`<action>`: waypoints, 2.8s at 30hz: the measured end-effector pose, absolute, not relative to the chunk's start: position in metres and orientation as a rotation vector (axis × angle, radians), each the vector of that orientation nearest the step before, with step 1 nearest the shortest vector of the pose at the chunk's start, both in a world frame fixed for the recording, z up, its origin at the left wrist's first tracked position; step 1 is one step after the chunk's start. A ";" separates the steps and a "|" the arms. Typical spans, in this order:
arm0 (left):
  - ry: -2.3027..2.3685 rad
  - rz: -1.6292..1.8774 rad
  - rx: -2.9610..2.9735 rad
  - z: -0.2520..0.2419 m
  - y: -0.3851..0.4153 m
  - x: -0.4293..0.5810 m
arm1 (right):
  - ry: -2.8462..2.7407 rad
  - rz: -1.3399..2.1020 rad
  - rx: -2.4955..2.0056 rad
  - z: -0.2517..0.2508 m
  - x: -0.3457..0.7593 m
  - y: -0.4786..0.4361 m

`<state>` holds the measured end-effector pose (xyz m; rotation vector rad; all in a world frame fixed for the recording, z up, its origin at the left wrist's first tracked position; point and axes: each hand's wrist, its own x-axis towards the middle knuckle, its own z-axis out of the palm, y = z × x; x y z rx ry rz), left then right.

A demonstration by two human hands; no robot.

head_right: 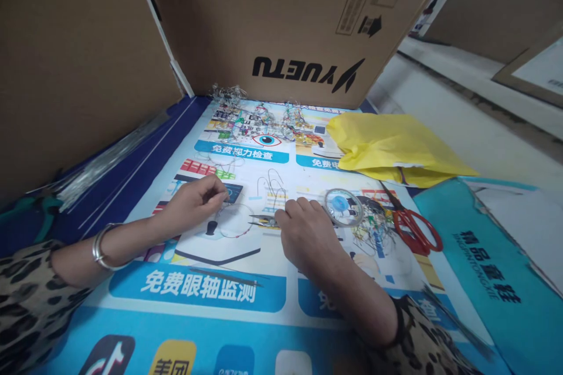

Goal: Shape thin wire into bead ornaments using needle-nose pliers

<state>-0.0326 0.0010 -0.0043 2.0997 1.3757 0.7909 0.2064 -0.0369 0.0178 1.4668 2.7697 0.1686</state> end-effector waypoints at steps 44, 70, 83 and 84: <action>1.360 0.727 2.121 -0.005 0.003 -0.033 | 2.697 0.406 1.511 0.014 0.208 -0.028; 1.343 0.718 2.126 -0.006 0.004 -0.033 | 2.722 0.323 1.412 0.020 0.208 -0.035; 1.344 0.679 2.135 -0.003 0.003 -0.032 | 2.701 0.301 1.423 0.021 0.206 -0.033; 1.344 0.676 2.137 -0.003 0.003 -0.032 | 2.697 0.310 1.424 0.021 0.206 -0.033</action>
